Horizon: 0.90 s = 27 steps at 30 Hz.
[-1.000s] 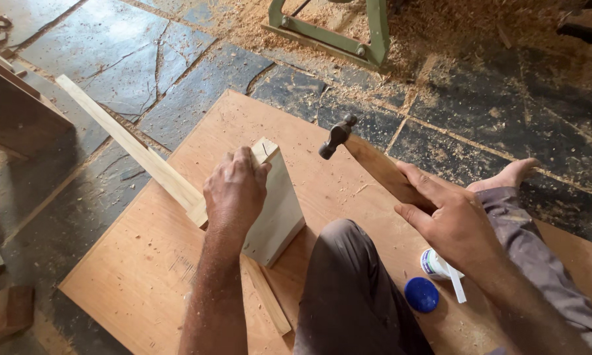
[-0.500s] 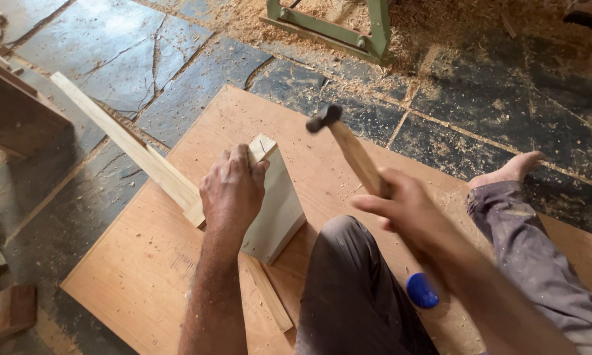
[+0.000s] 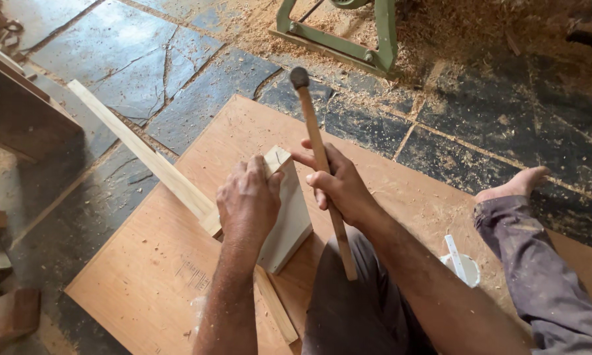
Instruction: The person assembles a wooden frame by applying glue to the joints and hammering nails into the wood to secure the pieces together.
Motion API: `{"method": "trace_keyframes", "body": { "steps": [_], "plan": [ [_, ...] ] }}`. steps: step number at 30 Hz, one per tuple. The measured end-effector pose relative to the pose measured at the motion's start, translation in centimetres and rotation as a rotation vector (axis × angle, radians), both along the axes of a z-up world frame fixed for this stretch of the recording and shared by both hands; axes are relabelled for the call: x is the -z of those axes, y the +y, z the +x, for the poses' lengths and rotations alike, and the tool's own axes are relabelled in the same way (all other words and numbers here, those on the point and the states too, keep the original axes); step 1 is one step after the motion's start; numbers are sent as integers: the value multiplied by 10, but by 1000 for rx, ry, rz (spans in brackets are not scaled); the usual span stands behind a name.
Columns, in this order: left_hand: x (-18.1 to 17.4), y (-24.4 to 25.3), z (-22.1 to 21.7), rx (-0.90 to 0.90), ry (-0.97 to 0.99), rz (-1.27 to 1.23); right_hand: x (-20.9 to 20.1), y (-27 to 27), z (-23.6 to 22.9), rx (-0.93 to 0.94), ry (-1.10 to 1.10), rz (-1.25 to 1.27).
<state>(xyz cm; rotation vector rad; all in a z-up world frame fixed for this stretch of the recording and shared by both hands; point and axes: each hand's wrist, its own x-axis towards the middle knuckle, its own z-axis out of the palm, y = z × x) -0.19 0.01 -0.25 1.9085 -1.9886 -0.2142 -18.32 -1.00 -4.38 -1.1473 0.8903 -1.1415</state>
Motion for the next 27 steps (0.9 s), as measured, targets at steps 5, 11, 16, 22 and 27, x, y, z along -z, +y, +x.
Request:
{"method": "trace_keyframes", "body": {
  "steps": [5,11,16,22,27],
  "plan": [
    [3,-1,0,1,8,-7,-10,4,-1,34,70,-17],
    [3,-1,0,16,41,-14,-36,12,-15,211,490,4],
    [3,0,0,14,46,-14,-81,31,-52,339,1125,-551],
    [0,-4,-4,-8,37,148,-127,50,-43,284,1673,-453],
    [-1,-3,-3,3,21,70,-126,46,-32,243,1746,-515]
  ]
}}
